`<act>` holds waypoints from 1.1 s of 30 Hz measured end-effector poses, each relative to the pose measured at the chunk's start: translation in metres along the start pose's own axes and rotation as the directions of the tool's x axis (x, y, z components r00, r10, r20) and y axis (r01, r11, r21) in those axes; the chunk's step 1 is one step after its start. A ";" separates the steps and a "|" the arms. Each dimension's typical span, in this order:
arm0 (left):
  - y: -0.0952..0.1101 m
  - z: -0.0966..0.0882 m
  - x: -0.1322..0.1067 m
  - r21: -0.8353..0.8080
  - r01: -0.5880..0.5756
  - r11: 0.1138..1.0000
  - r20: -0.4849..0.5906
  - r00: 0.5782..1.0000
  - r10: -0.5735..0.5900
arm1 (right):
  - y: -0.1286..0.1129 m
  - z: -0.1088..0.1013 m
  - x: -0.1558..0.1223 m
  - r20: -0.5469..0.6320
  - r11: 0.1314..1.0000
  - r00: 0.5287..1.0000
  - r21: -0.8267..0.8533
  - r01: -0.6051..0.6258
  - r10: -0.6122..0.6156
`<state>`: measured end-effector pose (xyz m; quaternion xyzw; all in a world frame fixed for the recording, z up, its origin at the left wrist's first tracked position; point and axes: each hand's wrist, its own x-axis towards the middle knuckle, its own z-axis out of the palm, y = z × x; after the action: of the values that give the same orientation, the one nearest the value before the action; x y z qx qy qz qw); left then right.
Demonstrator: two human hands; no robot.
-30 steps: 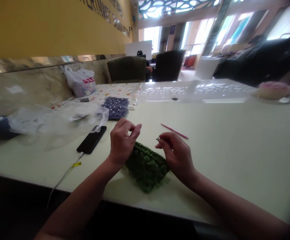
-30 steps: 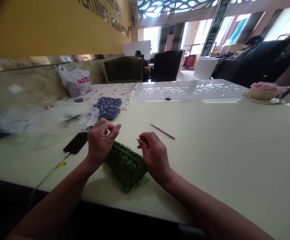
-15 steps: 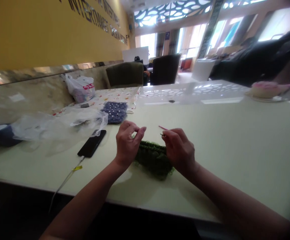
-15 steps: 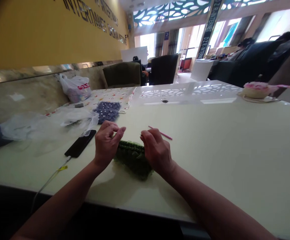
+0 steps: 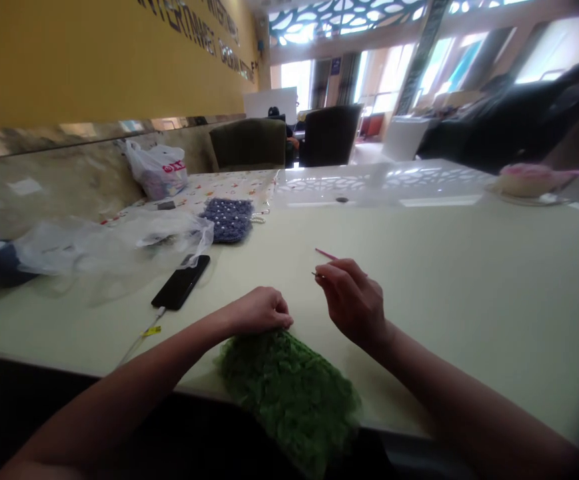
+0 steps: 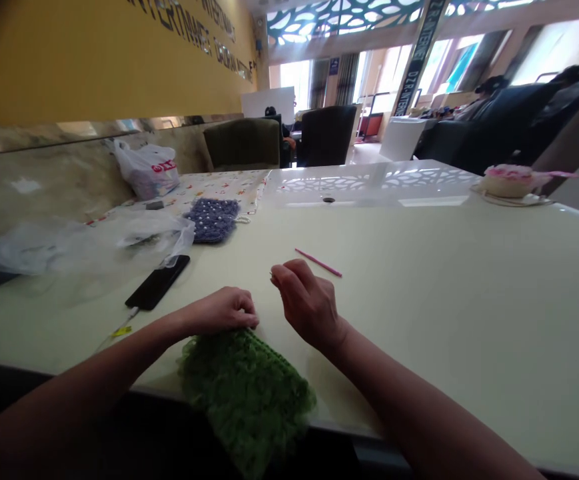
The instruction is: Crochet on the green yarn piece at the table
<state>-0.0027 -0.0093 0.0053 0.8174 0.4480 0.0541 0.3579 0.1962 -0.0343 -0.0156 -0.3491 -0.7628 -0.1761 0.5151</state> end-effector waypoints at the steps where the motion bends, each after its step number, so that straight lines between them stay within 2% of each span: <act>1: -0.002 0.001 0.002 -0.005 0.019 1.000 -0.024 1.000 -0.019 | -0.001 0.000 0.000 0.003 1.000 1.000 0.018 -0.016 0.016; 3: -0.002 -0.002 0.004 -0.002 0.014 1.000 -0.185 0.983 -0.014 | -0.003 0.001 0.001 0.023 0.991 0.995 0.093 -0.096 0.095; 4: 0.000 -0.005 0.004 0.018 -0.013 1.000 -0.308 0.951 0.018 | -0.005 0.002 0.001 0.039 0.978 0.988 0.142 -0.156 0.152; 5: 0.004 -0.010 0.003 0.054 -0.055 0.997 -0.441 0.895 0.073 | -0.005 0.003 0.002 0.057 0.958 0.976 0.187 -0.219 0.212; 6: 0.009 -0.015 0.002 0.106 -0.102 0.989 -0.561 0.815 0.144 | -0.006 0.004 0.002 0.073 0.936 0.962 0.222 -0.274 0.264; 8: 0.021 -0.023 -0.002 0.234 -0.186 0.954 -0.725 0.620 0.299 | -0.004 0.006 0.003 0.076 0.901 0.939 0.265 -0.344 0.337; 10: 0.031 -0.025 -0.005 0.348 -0.238 0.907 -0.796 0.436 0.420 | 0.000 0.006 0.003 0.043 0.877 0.917 0.279 -0.391 0.396; 12: 0.035 -0.020 -0.004 0.414 -0.258 0.873 -0.822 0.306 0.480 | 0.006 0.005 0.004 0.005 0.861 0.899 0.285 -0.420 0.437; 13: 0.034 -0.016 -0.002 0.427 -0.257 0.867 -0.831 0.267 0.489 | 0.008 0.005 0.005 -0.010 0.862 0.896 0.279 -0.424 0.444; 14: 0.032 -0.011 0.002 0.426 -0.253 0.868 -0.839 0.248 0.484 | 0.010 0.005 0.005 -0.021 0.869 0.898 0.265 -0.418 0.439; 16: 0.026 -0.003 0.011 0.395 -0.242 0.886 -0.863 0.234 0.448 | 0.011 0.005 0.005 -0.035 0.894 0.914 0.228 -0.385 0.403; 19: 0.017 0.006 0.020 0.309 -0.222 0.925 -0.904 0.232 0.358 | 0.012 0.006 0.004 -0.075 0.945 0.951 0.163 -0.283 0.298; 20: 0.016 0.007 0.020 0.288 -0.220 0.932 -0.909 0.244 0.338 | 0.012 0.006 0.004 -0.097 0.962 0.964 0.139 -0.234 0.248; 21: 0.016 0.006 0.019 0.270 -0.221 0.937 -0.902 0.281 0.326 | 0.013 0.006 0.003 -0.116 0.977 0.974 0.112 -0.183 0.196; 22: 0.016 0.005 0.018 0.251 -0.232 0.940 -0.882 0.345 0.321 | 0.015 0.007 0.003 -0.128 0.987 0.981 0.082 -0.138 0.148; 23: 0.017 0.004 0.015 0.229 -0.249 0.941 -0.845 0.429 0.320 | 0.017 0.007 0.003 -0.135 0.993 0.985 0.051 -0.106 0.112; 25: 0.020 -0.003 0.009 0.171 -0.285 0.943 -0.717 0.621 0.317 | 0.021 0.007 0.003 -0.133 0.997 0.988 -0.002 -0.078 0.077; 27: 0.021 -0.011 0.004 0.106 -0.295 0.950 -0.566 0.767 0.301 | 0.025 0.008 0.003 -0.136 0.997 0.988 -0.032 -0.074 0.069; 28: 0.022 -0.015 0.003 0.078 -0.287 0.955 -0.499 0.818 0.287 | 0.027 0.008 0.003 -0.140 0.996 0.988 -0.037 -0.076 0.070; 30: 0.022 -0.022 0.002 0.025 -0.264 0.964 -0.384 0.888 0.253 | 0.027 0.006 0.004 -0.140 0.996 0.987 -0.029 -0.083 0.078; 31: 0.022 -0.025 0.003 0.004 -0.251 0.968 -0.342 0.909 0.237 | 0.026 0.005 0.005 -0.136 0.996 0.987 -0.015 -0.088 0.085; 33: 0.022 -0.026 0.005 -0.016 -0.232 0.972 -0.316 0.924 0.216 | 0.022 0.002 0.007 -0.117 0.994 0.988 0.027 -0.103 0.105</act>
<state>0.0049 0.0006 0.0371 0.8345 0.4011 0.2353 0.2956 0.2090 -0.0159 -0.0117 -0.3719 -0.7134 -0.1614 0.5716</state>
